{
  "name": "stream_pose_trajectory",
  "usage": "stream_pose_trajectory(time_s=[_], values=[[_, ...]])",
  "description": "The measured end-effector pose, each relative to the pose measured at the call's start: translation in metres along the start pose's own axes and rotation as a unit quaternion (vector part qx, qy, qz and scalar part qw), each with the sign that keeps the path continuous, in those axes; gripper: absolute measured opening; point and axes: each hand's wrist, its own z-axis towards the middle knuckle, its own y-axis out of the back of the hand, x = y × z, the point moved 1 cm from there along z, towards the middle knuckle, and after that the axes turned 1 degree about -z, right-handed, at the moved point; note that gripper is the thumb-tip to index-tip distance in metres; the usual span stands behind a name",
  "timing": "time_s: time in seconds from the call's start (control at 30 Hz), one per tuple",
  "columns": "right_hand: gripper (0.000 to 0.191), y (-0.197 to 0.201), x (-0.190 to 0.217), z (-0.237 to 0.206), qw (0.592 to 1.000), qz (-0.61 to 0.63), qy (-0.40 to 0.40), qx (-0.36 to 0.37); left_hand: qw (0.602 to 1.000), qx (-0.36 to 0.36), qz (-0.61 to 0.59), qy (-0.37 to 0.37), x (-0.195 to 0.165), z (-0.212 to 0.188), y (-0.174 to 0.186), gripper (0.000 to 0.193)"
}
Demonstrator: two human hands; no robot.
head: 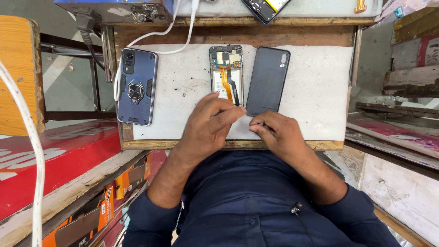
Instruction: The person disassembles a smartphone, removes the motherboard, and cleans it with a toothbrush and a cloth. The person then reattaches a small component to the motherboard.
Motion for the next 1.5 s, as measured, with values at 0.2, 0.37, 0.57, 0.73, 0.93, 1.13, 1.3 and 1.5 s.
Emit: stream_pose_trajectory(time_s=[0.2,0.37,0.57,0.73,0.93,1.13,1.3,1.5], values=[[0.012,-0.004,0.001,-0.001,0.998,-0.048,0.036,0.019,0.996,-0.057,0.047,-0.043,-0.02,0.021,0.011,0.044],[0.018,-0.006,0.001,-0.005,0.999,-0.033,-0.007,0.03,0.997,-0.049,-0.027,-0.043,-0.029,0.024,0.01,0.047],[0.018,-0.01,0.002,-0.003,0.998,-0.04,-0.034,0.025,0.998,-0.012,-0.046,-0.042,-0.029,0.024,0.013,0.052],[0.012,-0.013,0.004,-0.001,0.999,-0.033,0.016,-0.014,0.999,-0.024,-0.02,-0.028,-0.022,0.026,0.012,0.044],[0.021,-0.016,0.003,0.0,0.998,-0.047,0.033,-0.007,0.997,-0.045,0.039,-0.058,-0.022,0.021,0.01,0.045],[0.029,-0.019,0.008,0.002,0.983,-0.157,0.093,0.024,0.999,-0.007,0.001,-0.045,-0.016,0.023,0.01,0.043],[0.033,-0.018,0.011,0.002,0.983,-0.166,0.079,0.028,0.995,0.011,-0.046,-0.086,-0.016,0.022,0.014,0.047],[0.013,-0.018,0.011,0.007,0.976,-0.198,0.034,0.081,0.994,-0.009,-0.107,-0.022,-0.017,0.021,0.013,0.047]])
